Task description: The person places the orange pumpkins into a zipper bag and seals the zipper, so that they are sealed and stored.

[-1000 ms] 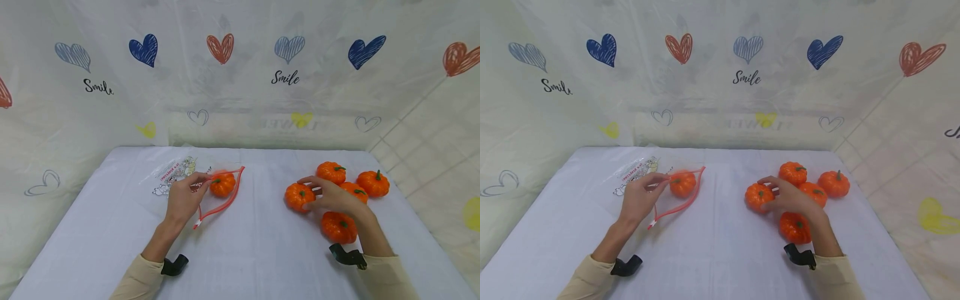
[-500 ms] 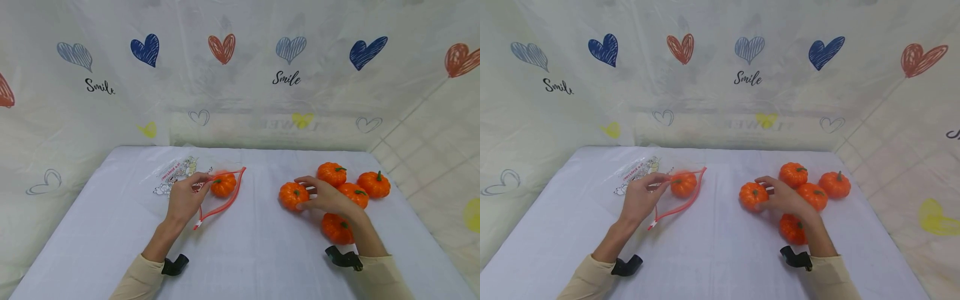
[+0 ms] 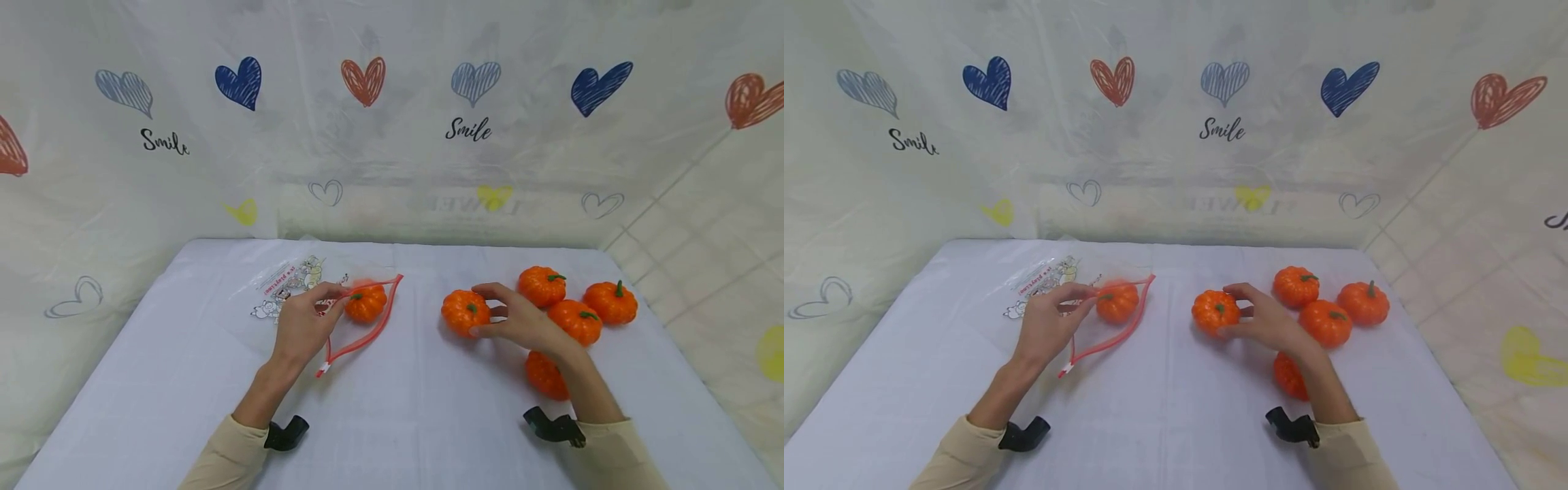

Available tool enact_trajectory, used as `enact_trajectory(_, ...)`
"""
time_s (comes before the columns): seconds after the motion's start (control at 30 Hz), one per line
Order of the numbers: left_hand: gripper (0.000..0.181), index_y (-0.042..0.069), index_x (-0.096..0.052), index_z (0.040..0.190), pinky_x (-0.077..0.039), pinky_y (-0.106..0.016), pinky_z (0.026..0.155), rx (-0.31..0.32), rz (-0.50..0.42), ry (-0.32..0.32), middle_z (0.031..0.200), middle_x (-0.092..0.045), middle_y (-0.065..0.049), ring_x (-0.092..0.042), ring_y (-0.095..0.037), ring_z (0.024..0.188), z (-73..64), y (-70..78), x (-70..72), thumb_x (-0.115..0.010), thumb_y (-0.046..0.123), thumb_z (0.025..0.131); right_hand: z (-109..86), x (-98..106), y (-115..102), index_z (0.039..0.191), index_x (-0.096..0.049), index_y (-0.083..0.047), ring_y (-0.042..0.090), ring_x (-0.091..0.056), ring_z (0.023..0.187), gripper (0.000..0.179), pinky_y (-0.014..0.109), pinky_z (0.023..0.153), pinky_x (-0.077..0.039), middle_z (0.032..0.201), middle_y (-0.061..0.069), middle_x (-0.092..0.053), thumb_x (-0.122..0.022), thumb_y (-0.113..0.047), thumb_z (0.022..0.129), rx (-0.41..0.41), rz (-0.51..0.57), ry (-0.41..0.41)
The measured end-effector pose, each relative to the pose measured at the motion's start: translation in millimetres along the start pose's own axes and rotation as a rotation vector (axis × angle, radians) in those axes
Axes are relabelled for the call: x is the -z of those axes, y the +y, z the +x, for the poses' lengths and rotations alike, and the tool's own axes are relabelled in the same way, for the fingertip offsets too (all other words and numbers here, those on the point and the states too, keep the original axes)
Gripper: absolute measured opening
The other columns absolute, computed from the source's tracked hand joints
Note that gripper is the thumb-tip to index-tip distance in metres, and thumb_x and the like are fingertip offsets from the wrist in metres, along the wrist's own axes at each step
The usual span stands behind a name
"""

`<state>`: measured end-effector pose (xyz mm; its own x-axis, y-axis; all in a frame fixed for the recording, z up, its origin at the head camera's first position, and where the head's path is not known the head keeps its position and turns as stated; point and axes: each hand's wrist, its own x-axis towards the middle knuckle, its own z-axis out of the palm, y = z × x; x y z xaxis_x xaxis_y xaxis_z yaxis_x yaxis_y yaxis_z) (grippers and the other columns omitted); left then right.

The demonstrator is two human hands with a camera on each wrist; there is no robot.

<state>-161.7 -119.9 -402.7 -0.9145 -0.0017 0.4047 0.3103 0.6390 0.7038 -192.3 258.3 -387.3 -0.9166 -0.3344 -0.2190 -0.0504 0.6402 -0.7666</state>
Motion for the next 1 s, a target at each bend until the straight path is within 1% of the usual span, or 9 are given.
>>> enact_trajectory(0.17,0.02,0.014,-0.078,0.113,-0.064,-0.041,0.079,0.002,-0.001,-0.012,0.108,-0.082,-0.006,-0.076,-0.025,0.099,0.7,0.6,0.7,-0.079,0.018,0.093,2.4,-7,-6,0.152,-0.045,-0.012,0.039,-0.057,0.135,0.079,0.049,0.106,-0.057,0.156,0.014,-0.05,-0.084,-0.036,0.087,0.021,0.015,0.019)
enact_trajectory(0.3,0.02,0.015,-0.078,0.113,-0.065,-0.04,0.081,0.005,-0.005,-0.019,0.108,-0.081,-0.006,-0.076,-0.025,0.1,1.9,0.9,0.9,-0.079,0.019,0.093,4.1,-13,-9,0.151,-0.046,-0.012,0.037,-0.059,0.132,0.077,0.046,0.104,-0.058,0.156,0.015,-0.05,-0.084,-0.034,0.088,0.031,0.055,0.007)
enact_trajectory(0.43,0.02,0.014,-0.078,0.113,-0.065,-0.04,0.081,0.007,-0.019,-0.023,0.108,-0.081,-0.006,-0.076,-0.025,0.101,2.9,0.7,1.1,-0.078,0.019,0.094,6.7,-19,-12,0.152,-0.045,-0.01,0.036,-0.058,0.131,0.075,0.046,0.105,-0.057,0.155,0.016,-0.05,-0.082,-0.03,0.09,0.05,0.094,-0.012)
enact_trajectory(0.63,0.017,0.015,-0.078,0.112,-0.065,-0.04,0.082,0.004,-0.029,-0.027,0.106,-0.082,-0.005,-0.077,-0.023,0.1,2.9,-0.8,2.0,-0.077,0.02,0.095,8.9,-31,-19,0.152,-0.045,-0.012,0.038,-0.058,0.134,0.074,0.048,0.107,-0.057,0.157,0.015,-0.049,-0.082,-0.03,0.091,0.064,0.11,0.006)
enact_trajectory(0.8,0.018,0.015,-0.078,0.113,-0.065,-0.038,0.082,0.013,-0.048,-0.042,0.107,-0.081,-0.005,-0.077,-0.022,0.1,1.5,-1.6,2.4,-0.076,0.02,0.095,8.6,-41,-25,0.152,-0.045,-0.013,0.036,-0.058,0.134,0.074,0.047,0.106,-0.057,0.158,0.014,-0.048,-0.081,-0.033,0.091,0.065,0.126,0.012)
enact_trajectory(1.0,0.02,0.015,-0.078,0.114,-0.065,-0.039,0.085,0.033,-0.054,-0.054,0.109,-0.081,-0.005,-0.077,-0.023,0.103,0.9,-1.4,2.9,-0.077,0.018,0.095,10.5,-52,-35,0.148,-0.049,-0.013,0.033,-0.061,0.129,0.071,0.045,0.103,-0.059,0.153,0.012,-0.053,-0.083,-0.031,0.089,0.12,0.121,0.021)
